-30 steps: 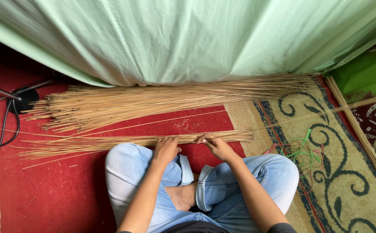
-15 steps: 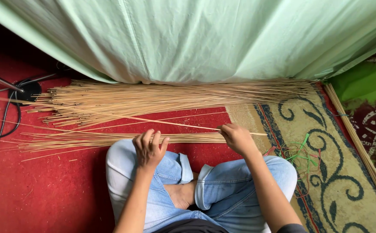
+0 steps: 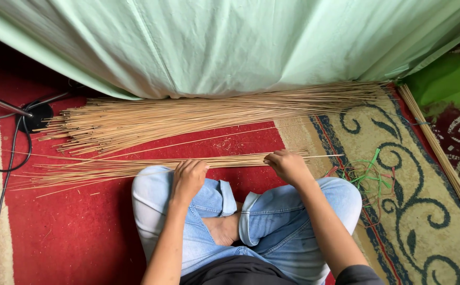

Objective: The person sorts and aligns thin wooden sticks on the floor.

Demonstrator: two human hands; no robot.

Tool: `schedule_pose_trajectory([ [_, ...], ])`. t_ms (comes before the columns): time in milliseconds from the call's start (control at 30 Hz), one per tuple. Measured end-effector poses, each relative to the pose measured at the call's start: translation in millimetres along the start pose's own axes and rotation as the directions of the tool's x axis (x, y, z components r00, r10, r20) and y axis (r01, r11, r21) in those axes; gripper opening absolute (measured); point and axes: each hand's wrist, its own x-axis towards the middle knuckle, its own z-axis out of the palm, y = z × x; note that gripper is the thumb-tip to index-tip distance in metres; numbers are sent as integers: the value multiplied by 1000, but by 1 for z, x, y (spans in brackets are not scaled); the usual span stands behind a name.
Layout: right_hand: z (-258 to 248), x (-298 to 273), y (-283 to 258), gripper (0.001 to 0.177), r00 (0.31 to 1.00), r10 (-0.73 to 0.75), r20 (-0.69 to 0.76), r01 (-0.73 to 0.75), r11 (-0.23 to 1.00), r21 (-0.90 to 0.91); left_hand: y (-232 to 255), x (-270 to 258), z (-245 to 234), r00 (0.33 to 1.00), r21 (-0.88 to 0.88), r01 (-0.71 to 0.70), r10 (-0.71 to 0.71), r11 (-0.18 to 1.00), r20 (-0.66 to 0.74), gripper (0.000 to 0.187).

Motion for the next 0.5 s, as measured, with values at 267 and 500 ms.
schedule_pose_trajectory([
  [267,-12,-9,29,14,990,139,-30,-141,988,-56,12,-3,-23,992,131,115,-106,985,-69,16],
  [500,-66,-19,17,14,960,276,51,-276,961,0,18,1,-44,991,140,126,-119,982,-61,20],
])
